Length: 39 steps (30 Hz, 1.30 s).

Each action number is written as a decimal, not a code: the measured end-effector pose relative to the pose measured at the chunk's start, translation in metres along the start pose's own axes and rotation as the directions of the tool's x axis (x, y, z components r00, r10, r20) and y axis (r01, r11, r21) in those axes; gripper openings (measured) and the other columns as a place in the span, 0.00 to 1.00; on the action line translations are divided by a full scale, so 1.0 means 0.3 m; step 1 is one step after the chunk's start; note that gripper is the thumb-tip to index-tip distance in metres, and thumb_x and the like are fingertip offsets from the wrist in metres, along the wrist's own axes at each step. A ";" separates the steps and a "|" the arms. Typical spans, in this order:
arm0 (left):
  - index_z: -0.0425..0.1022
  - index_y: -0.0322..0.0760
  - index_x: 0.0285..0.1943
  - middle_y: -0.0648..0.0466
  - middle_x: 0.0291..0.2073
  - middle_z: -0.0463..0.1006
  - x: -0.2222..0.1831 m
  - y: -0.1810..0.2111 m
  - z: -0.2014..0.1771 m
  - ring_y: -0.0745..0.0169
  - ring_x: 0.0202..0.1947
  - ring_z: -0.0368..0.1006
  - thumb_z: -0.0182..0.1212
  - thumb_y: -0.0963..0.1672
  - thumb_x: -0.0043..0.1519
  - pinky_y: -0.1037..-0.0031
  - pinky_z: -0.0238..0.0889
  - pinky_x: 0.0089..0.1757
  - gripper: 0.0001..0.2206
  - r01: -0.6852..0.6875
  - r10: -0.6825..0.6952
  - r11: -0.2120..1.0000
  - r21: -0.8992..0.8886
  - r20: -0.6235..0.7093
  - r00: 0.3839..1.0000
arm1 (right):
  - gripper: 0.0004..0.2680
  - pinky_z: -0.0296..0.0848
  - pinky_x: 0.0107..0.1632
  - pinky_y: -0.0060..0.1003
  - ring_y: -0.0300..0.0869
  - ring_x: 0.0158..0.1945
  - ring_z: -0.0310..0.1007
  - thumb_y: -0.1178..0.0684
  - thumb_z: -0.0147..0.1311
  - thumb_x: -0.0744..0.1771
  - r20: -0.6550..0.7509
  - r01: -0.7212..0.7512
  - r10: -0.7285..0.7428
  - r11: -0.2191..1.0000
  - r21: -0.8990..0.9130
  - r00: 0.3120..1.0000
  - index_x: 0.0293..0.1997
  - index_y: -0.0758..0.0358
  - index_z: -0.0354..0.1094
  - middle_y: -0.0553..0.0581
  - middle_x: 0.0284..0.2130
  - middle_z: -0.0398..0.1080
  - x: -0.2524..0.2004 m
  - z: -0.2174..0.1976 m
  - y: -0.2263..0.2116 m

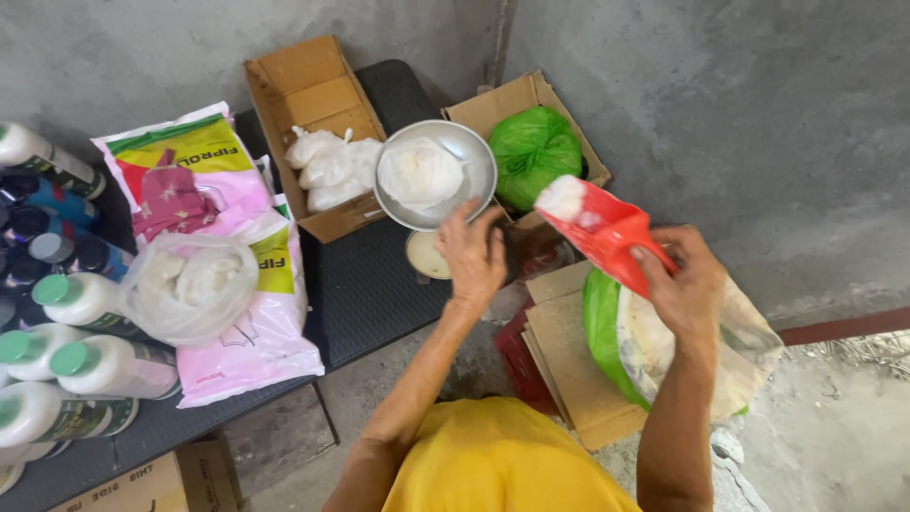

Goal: Measure and package white powder from a large bag into smaller individual plastic bags using a scoop and scale.

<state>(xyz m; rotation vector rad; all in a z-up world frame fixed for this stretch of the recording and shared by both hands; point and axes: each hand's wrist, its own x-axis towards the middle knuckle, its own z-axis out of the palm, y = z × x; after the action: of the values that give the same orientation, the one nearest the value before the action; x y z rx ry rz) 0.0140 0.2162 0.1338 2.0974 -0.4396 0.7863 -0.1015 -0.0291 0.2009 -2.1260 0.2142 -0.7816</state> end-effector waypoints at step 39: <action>0.81 0.26 0.49 0.58 0.26 0.76 0.369 -0.569 0.004 0.74 0.25 0.67 0.59 0.39 0.66 0.78 0.63 0.31 0.09 0.529 -0.597 0.505 -0.682 0.167 0.785 | 0.03 0.54 0.44 0.45 0.44 0.31 0.72 0.51 0.62 0.65 0.532 0.830 -0.640 0.470 -0.300 0.555 0.37 0.49 0.72 0.50 0.28 0.74 0.483 0.626 -0.360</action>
<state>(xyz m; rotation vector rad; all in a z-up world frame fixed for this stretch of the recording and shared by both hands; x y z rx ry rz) 0.1910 0.3127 0.1071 1.3153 0.0446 0.2321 0.1134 0.1041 0.2648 -2.8795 -0.9076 -0.8577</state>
